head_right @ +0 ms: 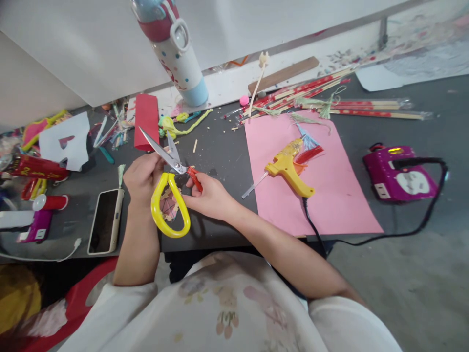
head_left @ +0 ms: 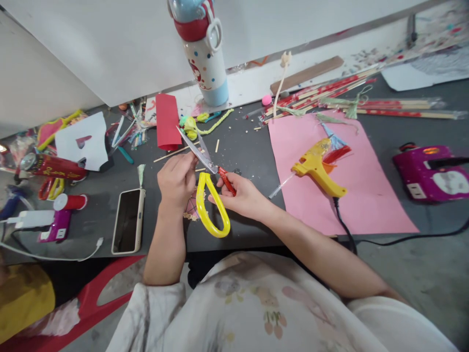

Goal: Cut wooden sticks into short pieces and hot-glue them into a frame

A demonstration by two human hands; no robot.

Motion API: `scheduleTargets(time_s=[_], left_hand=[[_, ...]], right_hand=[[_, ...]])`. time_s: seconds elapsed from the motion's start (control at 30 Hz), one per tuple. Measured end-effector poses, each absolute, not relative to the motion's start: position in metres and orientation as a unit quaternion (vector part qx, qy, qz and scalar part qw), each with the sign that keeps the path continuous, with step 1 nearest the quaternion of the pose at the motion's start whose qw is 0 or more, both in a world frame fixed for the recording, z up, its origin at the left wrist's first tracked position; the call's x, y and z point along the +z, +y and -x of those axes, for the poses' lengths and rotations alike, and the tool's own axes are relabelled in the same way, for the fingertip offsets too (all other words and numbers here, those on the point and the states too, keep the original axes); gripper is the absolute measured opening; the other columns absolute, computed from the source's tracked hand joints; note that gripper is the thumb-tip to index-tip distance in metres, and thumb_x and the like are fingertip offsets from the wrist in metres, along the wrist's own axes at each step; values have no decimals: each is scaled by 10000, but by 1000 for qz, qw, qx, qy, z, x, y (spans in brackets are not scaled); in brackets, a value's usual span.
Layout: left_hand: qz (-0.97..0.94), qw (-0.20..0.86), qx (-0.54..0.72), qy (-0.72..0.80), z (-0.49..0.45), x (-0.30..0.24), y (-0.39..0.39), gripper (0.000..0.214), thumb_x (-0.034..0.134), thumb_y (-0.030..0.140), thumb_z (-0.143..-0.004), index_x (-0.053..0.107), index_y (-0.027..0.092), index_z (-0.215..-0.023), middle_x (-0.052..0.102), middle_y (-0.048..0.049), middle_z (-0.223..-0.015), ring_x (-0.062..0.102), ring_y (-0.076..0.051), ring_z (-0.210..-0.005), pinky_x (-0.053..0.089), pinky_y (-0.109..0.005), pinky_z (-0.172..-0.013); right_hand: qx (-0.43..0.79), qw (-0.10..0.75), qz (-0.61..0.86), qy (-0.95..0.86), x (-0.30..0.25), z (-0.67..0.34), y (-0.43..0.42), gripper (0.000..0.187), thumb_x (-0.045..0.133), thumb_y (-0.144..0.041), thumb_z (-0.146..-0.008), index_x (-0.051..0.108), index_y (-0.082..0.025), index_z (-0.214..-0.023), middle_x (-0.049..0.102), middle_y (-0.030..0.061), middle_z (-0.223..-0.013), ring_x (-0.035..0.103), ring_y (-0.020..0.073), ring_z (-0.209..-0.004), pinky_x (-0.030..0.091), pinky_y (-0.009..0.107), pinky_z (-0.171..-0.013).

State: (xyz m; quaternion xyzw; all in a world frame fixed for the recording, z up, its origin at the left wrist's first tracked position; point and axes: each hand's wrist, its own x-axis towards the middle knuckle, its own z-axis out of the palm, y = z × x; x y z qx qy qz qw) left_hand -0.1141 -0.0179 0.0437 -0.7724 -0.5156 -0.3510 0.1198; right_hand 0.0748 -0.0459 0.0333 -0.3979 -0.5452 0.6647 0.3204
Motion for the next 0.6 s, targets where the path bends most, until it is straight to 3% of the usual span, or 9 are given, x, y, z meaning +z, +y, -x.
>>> scheduleTargets(time_s=[0.37,0.53,0.6], left_hand=[[771,101,-380,-502,113,44,-16,259,491,150,-882,677,261,-1024,717,9,-848,671,-132,-814,519,-253,-766],[772,111,-365,-508,114,43,-15,236,486,185,-892,680,263,-1001,720,10,-835,670,-127,-772,514,-246,-728],[773,112,-354,-514,114,43,-14,236,480,194,-895,680,261,-1001,722,6,-841,672,-129,-773,514,-247,-723]], right_hand=[[692,322,389,-516,30,-73,-45,293,659,-380,-707,496,-178,-845,424,-77,-601,376,69,-555,323,224,-551],[796,300,357,-385,40,-74,-43,132,493,-315,-776,456,-202,-834,343,-93,-565,236,45,-429,172,214,-428],[825,298,335,-344,42,-75,-42,164,474,-367,-797,434,-208,-816,312,-94,-562,189,43,-413,128,219,-416]])
